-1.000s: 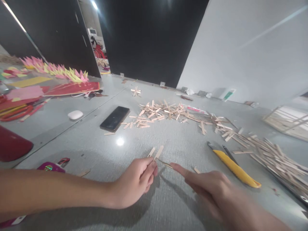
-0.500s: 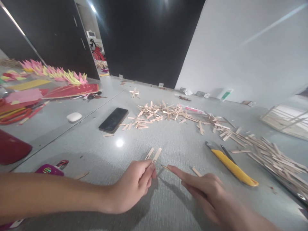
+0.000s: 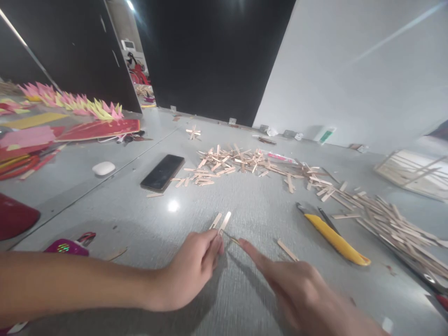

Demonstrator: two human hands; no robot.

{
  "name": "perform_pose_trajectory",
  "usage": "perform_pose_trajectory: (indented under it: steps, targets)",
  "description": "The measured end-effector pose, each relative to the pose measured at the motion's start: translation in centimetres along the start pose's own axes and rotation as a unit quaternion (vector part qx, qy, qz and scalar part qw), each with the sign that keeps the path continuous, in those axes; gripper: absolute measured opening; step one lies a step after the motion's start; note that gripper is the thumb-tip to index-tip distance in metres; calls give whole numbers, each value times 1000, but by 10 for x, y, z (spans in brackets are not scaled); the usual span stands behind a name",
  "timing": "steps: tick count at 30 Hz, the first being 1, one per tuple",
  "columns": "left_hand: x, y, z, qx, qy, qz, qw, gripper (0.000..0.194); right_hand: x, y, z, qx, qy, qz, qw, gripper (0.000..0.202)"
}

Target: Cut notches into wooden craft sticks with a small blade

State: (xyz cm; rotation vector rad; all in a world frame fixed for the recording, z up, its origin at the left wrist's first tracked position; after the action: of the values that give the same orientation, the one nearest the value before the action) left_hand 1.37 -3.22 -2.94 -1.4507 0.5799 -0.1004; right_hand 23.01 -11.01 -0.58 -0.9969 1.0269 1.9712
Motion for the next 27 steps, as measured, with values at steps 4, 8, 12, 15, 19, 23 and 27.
perform_pose_trajectory:
  steps: [4,8,12,15,19,23,27]
  targets:
    - [0,-1,0,-10,7,-11,1000,35,10,-3,-9,17,-4,9,1000,54]
    - [1,3,-3,-22,14,-28,999,37,18,-4,-16,47,-33,71,996,54]
    - [2,6,-3,-31,17,-42,999,38,20,-3,-16,33,-32,88,995,55]
    - [2,6,-3,-33,16,-46,998,38,20,-4,-16,39,-41,82,995,55]
    - [1,4,-4,-38,13,-47,998,38,20,-5,-16,33,-48,66,996,55]
    - [2,3,-4,-38,14,-48,998,38,22,-5,-16,27,-41,70,996,54]
    - [2,3,-4,-30,9,-40,999,37,21,-5,-15,27,-32,86,995,55]
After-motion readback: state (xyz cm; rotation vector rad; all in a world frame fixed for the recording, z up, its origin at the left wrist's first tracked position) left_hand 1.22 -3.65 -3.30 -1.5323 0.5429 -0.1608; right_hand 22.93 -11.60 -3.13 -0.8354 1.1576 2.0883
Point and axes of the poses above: each hand's wrist, its own z-axis towards the middle knuckle, its own x-axis out of the palm, y = z × x, the point moved 2 cm from there along z, towards the middle knuckle, and after that the axes turned 13 degrees about -y, right-handed, at the moved point
